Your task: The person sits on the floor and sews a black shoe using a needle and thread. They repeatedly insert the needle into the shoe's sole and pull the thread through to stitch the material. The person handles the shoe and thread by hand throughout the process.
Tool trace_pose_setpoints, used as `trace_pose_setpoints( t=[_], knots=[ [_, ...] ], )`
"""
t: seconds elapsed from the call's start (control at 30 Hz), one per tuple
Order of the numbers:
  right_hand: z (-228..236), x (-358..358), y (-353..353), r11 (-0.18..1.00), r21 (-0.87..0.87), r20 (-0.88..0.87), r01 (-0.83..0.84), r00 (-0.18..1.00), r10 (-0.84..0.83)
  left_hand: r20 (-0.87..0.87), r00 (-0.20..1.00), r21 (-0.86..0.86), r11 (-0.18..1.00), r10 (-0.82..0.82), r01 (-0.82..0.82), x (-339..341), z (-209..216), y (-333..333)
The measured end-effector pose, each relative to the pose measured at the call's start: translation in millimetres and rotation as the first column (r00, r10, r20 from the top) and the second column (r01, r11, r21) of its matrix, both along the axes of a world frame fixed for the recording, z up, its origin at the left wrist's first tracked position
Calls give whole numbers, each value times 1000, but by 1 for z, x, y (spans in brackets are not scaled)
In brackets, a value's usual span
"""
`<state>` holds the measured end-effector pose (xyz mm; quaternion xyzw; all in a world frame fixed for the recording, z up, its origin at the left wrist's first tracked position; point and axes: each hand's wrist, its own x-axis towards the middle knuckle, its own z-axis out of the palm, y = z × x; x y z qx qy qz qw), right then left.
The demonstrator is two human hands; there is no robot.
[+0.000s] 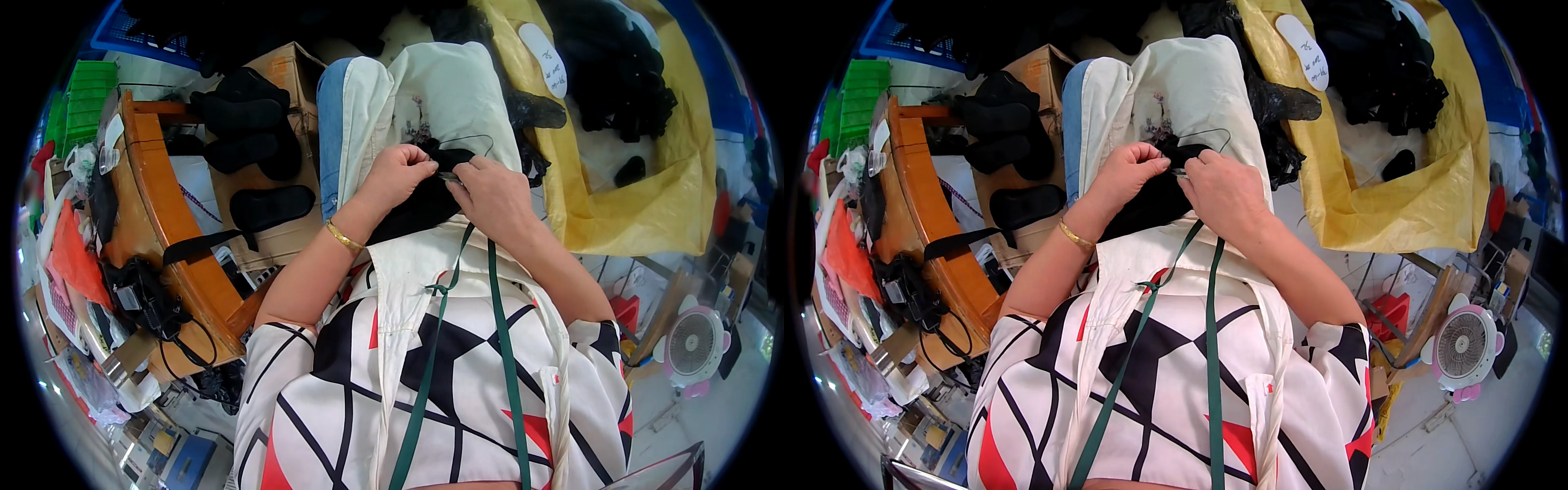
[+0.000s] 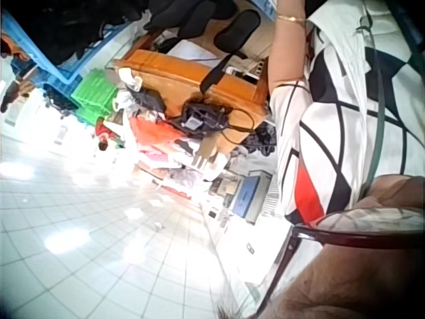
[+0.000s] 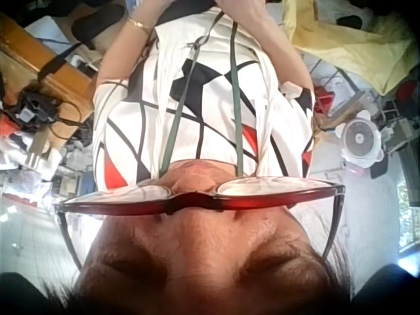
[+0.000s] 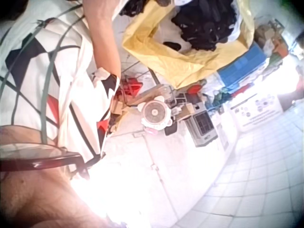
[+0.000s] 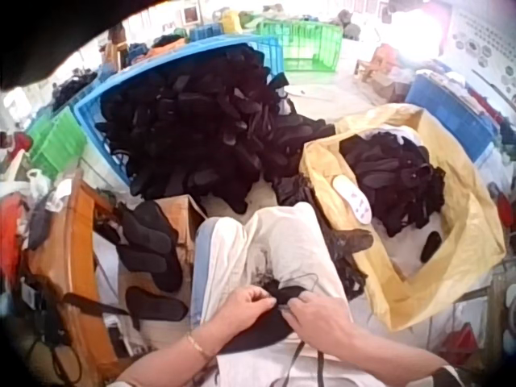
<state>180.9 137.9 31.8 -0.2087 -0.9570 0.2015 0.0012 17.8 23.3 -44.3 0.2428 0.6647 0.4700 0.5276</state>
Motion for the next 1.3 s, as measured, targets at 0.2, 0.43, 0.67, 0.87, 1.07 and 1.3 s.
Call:
trace_pose_setpoints(
  t=[0.2, 0.43, 0.67, 0.87, 1.07, 1.3],
  knots=[
    [0, -2, 0, 1000, 7, 1, -5, 1000, 5, -16, 1000, 3, 1000, 2, -2, 0, -1, 0],
    [-1, -3, -1, 1000, -2, 5, -8, 1000, 8, -53, 999, 5, 1000, -11, 11, 0, 1, 0],
    [5, 8, -19, 994, -42, -80, -99, 992, 95, -51, 997, 100, 994, 53, -48, 0, -1, -3],
    [28, 21, -6, 997, -72, -127, -22, 992, 12, -63, 996, 303, 949, -66, 82, 8, 29, -6],
    [-3, 43, 21, 998, 2, -45, -62, 997, 62, -235, 939, 152, 945, -249, 289, 15, 47, -16],
    [-13, 60, 39, 917, -388, -142, 94, 977, -160, -210, 977, 22, 999, -28, 34, 22, 46, -32]
  ],
)
